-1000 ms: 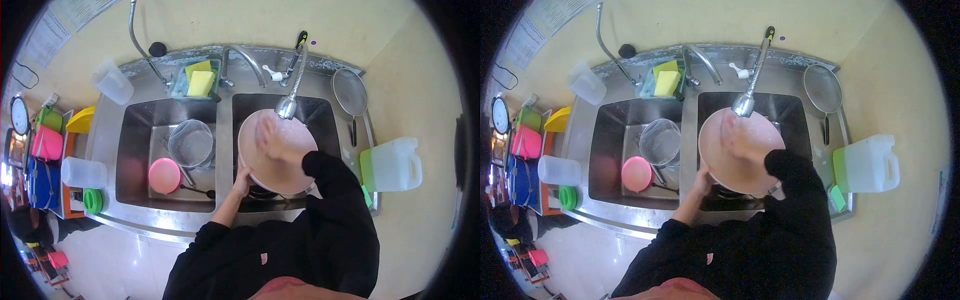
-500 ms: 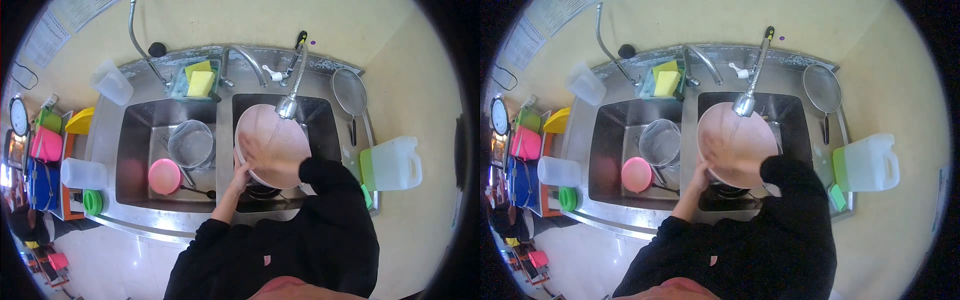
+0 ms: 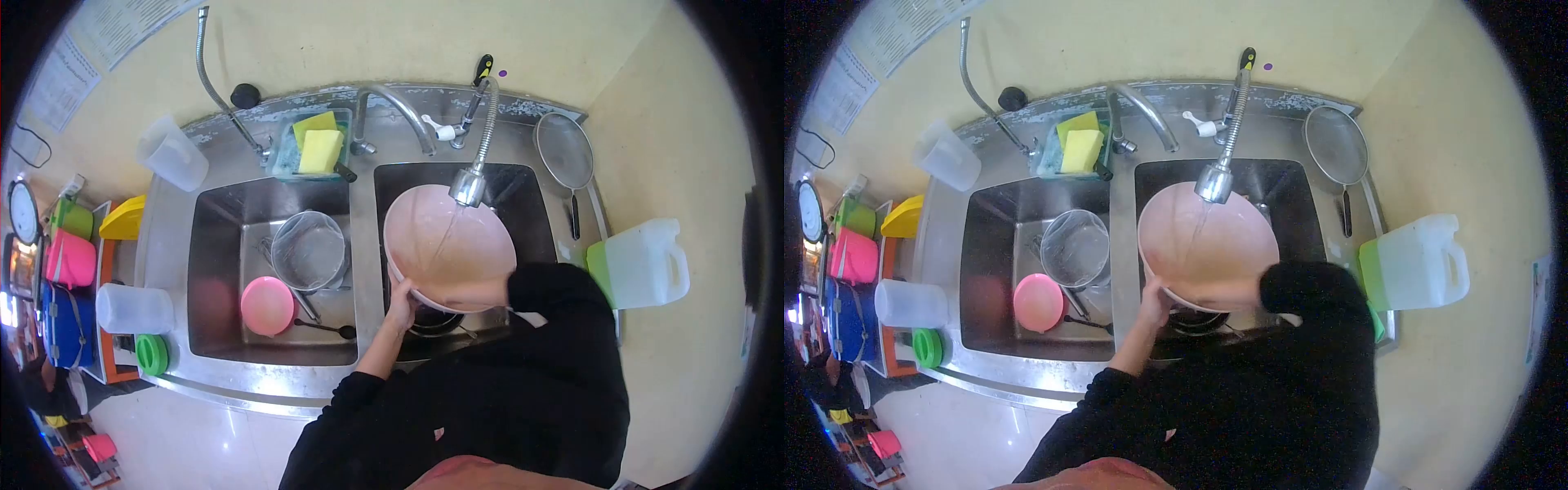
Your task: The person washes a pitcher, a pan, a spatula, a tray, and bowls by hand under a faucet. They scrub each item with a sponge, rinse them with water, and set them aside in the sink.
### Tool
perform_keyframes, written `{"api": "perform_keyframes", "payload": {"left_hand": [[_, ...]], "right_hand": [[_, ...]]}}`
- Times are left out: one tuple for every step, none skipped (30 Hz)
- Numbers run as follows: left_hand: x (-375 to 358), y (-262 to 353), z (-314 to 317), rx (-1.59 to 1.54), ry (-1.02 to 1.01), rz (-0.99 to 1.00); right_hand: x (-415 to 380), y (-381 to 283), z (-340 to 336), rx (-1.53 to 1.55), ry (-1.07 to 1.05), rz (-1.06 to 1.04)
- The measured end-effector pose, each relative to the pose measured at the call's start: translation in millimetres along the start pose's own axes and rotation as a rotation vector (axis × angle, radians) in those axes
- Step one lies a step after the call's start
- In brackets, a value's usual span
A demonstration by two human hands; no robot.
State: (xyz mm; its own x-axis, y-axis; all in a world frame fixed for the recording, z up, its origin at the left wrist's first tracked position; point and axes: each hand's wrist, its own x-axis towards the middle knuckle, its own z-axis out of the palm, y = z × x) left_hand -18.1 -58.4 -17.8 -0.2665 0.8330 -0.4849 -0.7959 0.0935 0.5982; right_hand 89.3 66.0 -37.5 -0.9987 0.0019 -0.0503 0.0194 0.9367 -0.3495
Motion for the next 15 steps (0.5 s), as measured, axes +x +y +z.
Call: {"api": "perform_keyframes", "payload": {"left_hand": [[0.7,3.3,-3.3,-0.019,-0.017,0.0],[0.4,4.2,-6.2,-0.039,-0.033,-0.003],[2.7,2.0,-7.2,-0.038,-0.017,0.018],[4.2,-1.7,-9.7,-0.031,0.0,0.033],[3.6,-5.7,-10.7,-0.023,0.018,0.047],[2.4,-5.0,-7.9,-0.009,0.006,0.045],[-2.5,-3.9,-4.4,0.005,-0.001,0.043],[-4.2,-4.1,-1.3,0.018,-0.007,0.042],[1.3,-8.8,0.5,0.014,0.0,0.067],[6.7,-12.0,0.3,0.02,0.011,0.09],[8.6,-12.3,-5.9,0.022,0.003,0.065],[9.2,-10.6,-10.5,0.024,-0.005,0.04],[9.7,-8.6,-15.0,0.027,-0.012,0.015],[9.8,-4.4,-18.4,-0.006,-0.027,-0.011],[10.9,-0.5,-19.0,-0.042,-0.042,-0.031]], "right_hand": [[-11.1,-4.0,-12.5,0.044,-0.101,-0.078],[-21.4,0.7,-28.1,0.055,-0.192,-0.054],[-31.5,15.7,-43.7,0.013,-0.256,0.06],[-38.2,31.3,-51.0,-0.05,-0.269,0.178],[-30.1,62.1,-27.8,-0.192,-0.124,0.315],[-22.8,93.8,-3.3,-0.309,0.013,0.467],[4.8,98.5,11.2,-0.324,0.116,0.501],[32.3,103.6,26.2,-0.333,0.22,0.534],[33.9,91.0,30.2,-0.275,0.234,0.497],[32.0,69.5,31.2,-0.214,0.21,0.433],[27.6,45.6,31.7,-0.123,0.158,0.316],[16.9,26.3,22.1,-0.059,0.075,0.179],[4.2,10.2,13.9,0.012,-0.01,0.051],[-5.9,-0.9,7.6,0.074,-0.093,-0.021],[-15.5,1.7,-2.2,0.12,-0.202,-0.016]]}}
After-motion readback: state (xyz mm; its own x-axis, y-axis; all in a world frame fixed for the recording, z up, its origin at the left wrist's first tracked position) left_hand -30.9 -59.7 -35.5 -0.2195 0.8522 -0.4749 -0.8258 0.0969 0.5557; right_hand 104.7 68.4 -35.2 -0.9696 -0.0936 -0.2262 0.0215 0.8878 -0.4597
